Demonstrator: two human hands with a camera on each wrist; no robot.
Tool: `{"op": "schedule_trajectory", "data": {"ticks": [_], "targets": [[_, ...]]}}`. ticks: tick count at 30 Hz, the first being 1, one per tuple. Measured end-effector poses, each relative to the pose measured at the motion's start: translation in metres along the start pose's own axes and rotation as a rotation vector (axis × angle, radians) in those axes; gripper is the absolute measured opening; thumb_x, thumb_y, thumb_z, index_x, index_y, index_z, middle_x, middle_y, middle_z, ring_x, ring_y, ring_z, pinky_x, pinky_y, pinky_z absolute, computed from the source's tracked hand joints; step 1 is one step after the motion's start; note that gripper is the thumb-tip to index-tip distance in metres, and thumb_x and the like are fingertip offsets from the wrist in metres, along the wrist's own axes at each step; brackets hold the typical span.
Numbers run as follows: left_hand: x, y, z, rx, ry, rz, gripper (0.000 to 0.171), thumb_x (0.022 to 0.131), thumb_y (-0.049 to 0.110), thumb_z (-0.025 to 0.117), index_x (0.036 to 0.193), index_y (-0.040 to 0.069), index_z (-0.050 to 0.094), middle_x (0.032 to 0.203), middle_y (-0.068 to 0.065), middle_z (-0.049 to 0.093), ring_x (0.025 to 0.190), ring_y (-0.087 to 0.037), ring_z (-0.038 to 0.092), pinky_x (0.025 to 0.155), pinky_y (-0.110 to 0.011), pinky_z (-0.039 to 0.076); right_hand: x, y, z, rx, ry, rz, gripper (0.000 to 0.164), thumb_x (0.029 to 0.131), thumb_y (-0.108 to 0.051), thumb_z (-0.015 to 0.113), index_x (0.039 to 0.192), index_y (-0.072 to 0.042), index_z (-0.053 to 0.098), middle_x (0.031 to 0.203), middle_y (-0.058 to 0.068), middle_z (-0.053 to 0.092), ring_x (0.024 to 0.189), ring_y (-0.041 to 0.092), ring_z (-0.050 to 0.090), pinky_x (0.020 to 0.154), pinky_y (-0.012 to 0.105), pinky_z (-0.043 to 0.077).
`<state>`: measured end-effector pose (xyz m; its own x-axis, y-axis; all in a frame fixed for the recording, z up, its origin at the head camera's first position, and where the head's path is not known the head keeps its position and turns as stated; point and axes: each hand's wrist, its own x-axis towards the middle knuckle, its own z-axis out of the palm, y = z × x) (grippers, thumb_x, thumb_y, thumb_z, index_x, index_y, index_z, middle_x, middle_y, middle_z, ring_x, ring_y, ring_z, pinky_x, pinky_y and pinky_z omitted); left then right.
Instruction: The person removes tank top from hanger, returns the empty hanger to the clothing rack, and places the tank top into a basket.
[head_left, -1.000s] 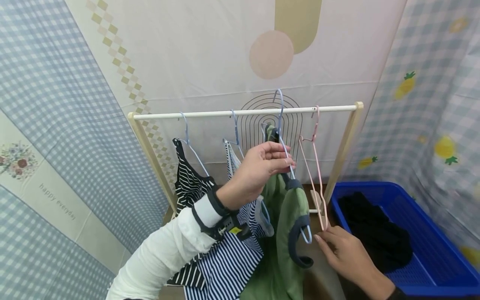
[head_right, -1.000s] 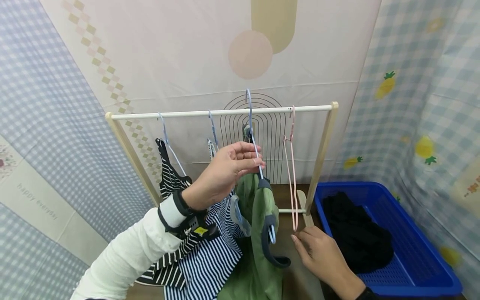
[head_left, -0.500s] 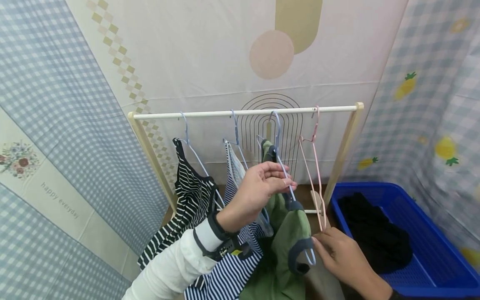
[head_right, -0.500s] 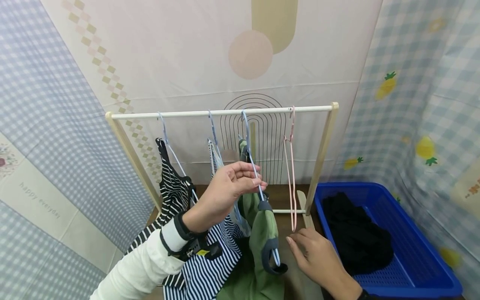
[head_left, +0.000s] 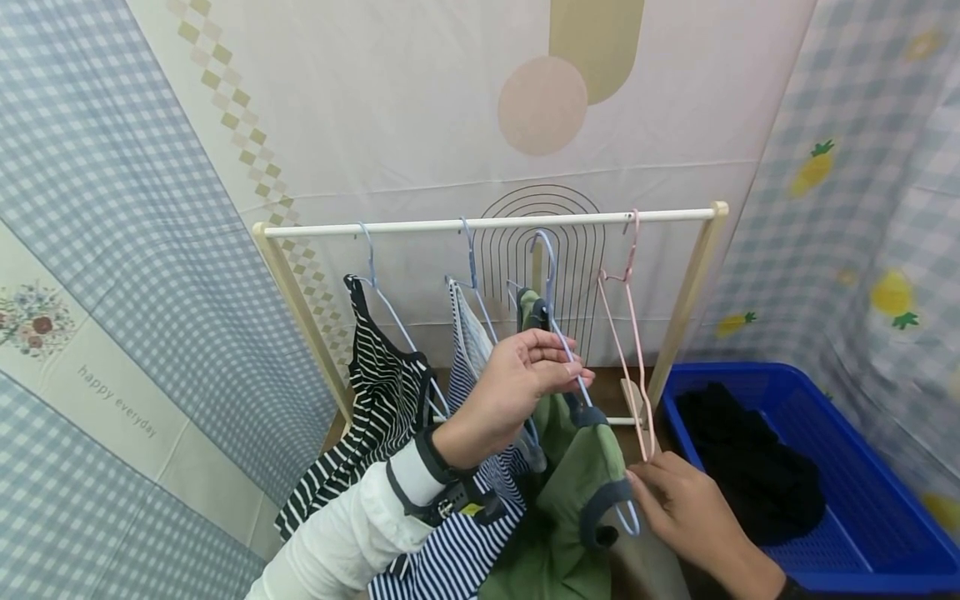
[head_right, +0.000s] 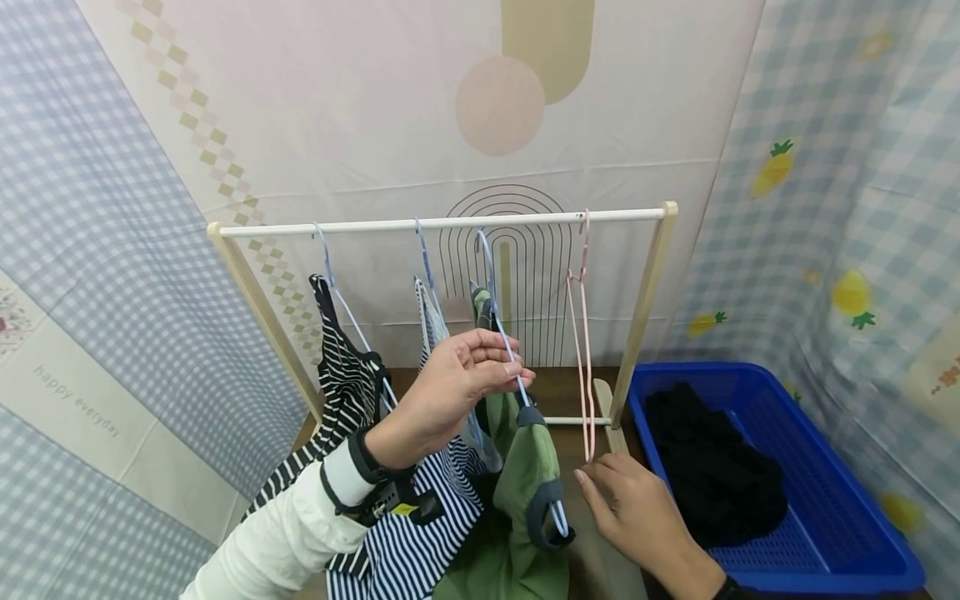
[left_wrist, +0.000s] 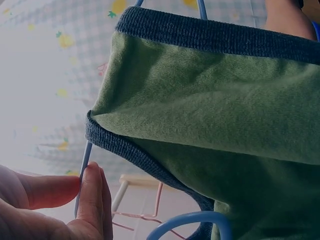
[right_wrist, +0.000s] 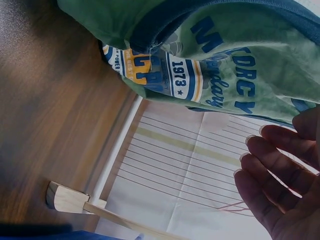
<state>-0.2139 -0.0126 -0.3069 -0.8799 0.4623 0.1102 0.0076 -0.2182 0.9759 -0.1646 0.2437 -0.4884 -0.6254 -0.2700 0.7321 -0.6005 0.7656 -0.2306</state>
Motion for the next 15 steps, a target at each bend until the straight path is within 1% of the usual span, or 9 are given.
{"op": "schedule_trajectory", "data": {"ticks": [1, 6, 15], "targets": [[-0.0001, -0.0002, -0.0002, 0.001, -0.001, 0.001, 0.034, 0.099, -0.01, 0.061, 0.133, -0.009, 0.057, 0.101, -0.005, 0.071, 0.092, -0.01, 0.077, 0.098, -0.033, 0.066, 0.0003, -0.0003, 0.0, -0.002, 0.002, 0.0, 0.021, 0.076, -0.002, 0.088, 0.087, -0.018, 0.081, 0.079, -0.013, 0.061, 0.069, -0.008, 0.043, 0.057, 0.01, 0.038], [-0.001, -0.0003, -0.0011, 0.007, 0.003, 0.001, 0.034, 0.099, -0.01, 0.061, 0.133, -0.009, 0.057, 0.102, -0.006, 0.071, 0.092, -0.01, 0.077, 0.101, -0.037, 0.065, 0.0014, -0.0015, -0.0005, -0.006, 0.003, -0.003, 0.02, 0.077, -0.003, 0.088, 0.086, -0.018, 0.08, 0.077, -0.014, 0.059, 0.069, -0.008, 0.04, 0.056, 0.01, 0.037], [-0.0006, -0.0016, -0.0019, -0.002, -0.004, 0.023, 0.032, 0.099, -0.01, 0.06, 0.131, -0.01, 0.056, 0.1, -0.004, 0.07, 0.091, -0.009, 0.076, 0.094, -0.029, 0.066, 0.0034, -0.002, -0.0034, -0.031, -0.017, 0.019, 0.017, 0.08, -0.005, 0.087, 0.085, -0.019, 0.079, 0.077, -0.014, 0.059, 0.068, -0.007, 0.041, 0.057, 0.01, 0.038]]}}
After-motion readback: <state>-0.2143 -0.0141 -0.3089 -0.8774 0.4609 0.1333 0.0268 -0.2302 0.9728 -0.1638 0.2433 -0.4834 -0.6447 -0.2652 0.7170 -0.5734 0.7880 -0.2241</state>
